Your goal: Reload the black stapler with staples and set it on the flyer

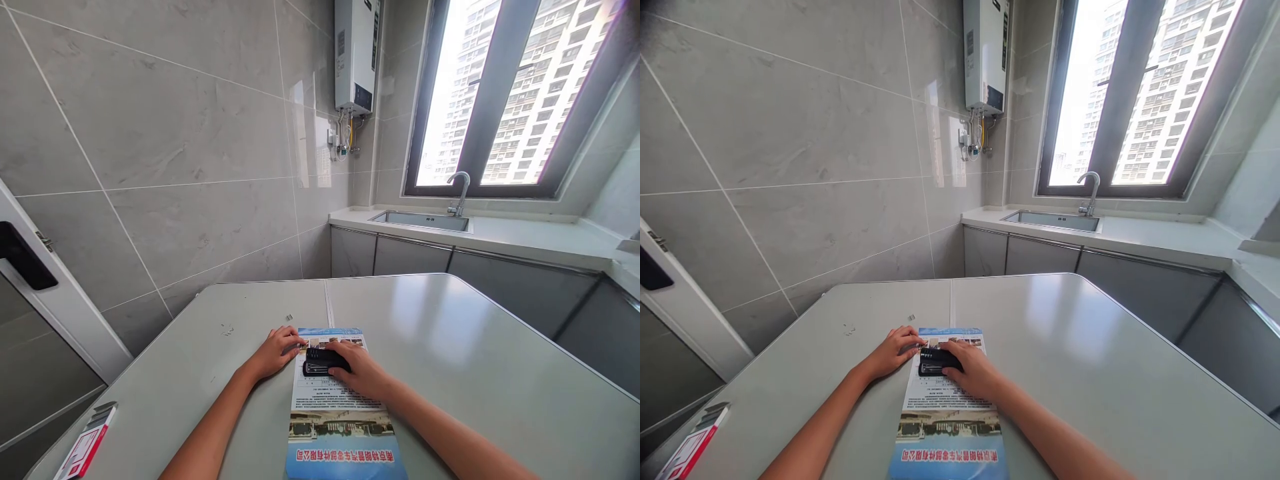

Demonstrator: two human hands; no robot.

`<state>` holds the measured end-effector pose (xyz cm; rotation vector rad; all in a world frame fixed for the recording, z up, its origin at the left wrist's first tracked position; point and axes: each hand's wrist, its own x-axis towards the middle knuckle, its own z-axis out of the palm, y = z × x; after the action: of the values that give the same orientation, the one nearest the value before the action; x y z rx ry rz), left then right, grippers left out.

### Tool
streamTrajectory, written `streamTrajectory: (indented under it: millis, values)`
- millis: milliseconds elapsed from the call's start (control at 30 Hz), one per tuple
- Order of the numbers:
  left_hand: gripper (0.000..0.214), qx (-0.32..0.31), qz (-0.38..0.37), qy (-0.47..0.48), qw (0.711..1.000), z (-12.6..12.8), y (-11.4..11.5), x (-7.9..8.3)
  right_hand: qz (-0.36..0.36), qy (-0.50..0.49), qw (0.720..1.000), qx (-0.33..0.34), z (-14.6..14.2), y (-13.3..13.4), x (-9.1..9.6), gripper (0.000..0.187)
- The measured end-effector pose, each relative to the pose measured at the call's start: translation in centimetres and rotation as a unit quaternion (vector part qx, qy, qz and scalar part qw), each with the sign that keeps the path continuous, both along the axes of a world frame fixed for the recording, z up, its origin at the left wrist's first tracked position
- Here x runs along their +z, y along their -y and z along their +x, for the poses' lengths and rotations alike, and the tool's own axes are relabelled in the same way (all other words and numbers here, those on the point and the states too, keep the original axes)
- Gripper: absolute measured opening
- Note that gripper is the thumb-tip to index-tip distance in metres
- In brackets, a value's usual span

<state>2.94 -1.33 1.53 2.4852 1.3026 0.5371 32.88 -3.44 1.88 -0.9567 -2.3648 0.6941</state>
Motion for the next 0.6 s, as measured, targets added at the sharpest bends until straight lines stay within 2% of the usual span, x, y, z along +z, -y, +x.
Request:
streamTrajectory:
  millis: [233,433,600]
  values:
    - [0.027,0.003,0.003,-0.003,1.0,0.1,0.1,0.0,0.003,-0.028,1.0,-0.002,0.5,-0.1,1.1,0.041]
    - [0.026,0.008,0.0,-0.004,1.0,0.2,0.2,0.1,0.073,-0.075,0.994,-0.01,1.8,-0.9,2.2,0.013]
    - [0.026,0.008,-0.005,0.002,1.0,0.2,0.3,0.3,0.056,-0.062,0.996,-0.002,2.2,-1.3,2.2,0.018]
